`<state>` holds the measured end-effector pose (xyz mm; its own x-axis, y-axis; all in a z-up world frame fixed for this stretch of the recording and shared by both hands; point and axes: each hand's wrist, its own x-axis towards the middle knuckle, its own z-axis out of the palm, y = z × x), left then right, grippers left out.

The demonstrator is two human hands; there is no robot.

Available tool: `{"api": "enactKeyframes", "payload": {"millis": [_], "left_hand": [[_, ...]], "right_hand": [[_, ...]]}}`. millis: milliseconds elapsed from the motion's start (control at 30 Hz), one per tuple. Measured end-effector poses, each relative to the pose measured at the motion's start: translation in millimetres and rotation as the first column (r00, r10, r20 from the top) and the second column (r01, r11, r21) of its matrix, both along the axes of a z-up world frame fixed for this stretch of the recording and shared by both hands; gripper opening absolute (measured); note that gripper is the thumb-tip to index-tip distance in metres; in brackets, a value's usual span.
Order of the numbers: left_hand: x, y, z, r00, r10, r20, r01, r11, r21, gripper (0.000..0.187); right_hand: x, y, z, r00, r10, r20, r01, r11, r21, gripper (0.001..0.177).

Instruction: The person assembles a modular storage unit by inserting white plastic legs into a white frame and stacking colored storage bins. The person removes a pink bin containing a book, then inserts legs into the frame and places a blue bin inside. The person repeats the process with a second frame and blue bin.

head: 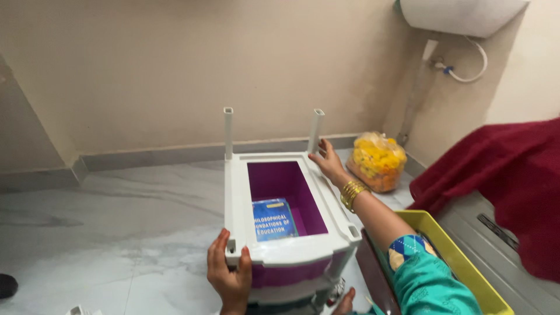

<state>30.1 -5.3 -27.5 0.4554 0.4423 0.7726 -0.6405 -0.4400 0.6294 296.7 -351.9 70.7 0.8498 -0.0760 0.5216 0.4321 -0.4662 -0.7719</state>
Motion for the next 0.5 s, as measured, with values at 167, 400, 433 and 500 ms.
{"api": "enactKeyframes", "payload": {"millis": [167, 400, 433, 500], "left_hand": [[11.4, -3.6, -18.0, 1.0, -0.023, -0.019, 0.023, 0.999, -0.047, 0.051], [41.4, 5.0, -72.7, 0.999, 0.031, -0.024, -0.026, 0.985, 0.172, 0.057], [42.4, 5.0, -81.9, 0.998, 0.041, -0.052, -0.031, 0.981, 0.189, 0.058], [44.7, 11.5, -96.0, 0.995, -0.01, -0.099, 0.032, 0.974, 0.225, 0.06]], "right_hand": [[53.3, -19.8, -35.5, 0.984, 0.176, -0.01, -0.172, 0.974, 0.149, 0.061], [65.8, -17.7, -38.4, 0.961, 0.262, 0.092, -0.276, 0.934, 0.228, 0.061], [63.9, -17.7, -37.6, 0.956, 0.272, 0.106, -0.289, 0.935, 0.205, 0.06], [59.7, -14.6, -37.8, 0.951, 0.291, 0.108, -0.308, 0.924, 0.225, 0.058]]}}
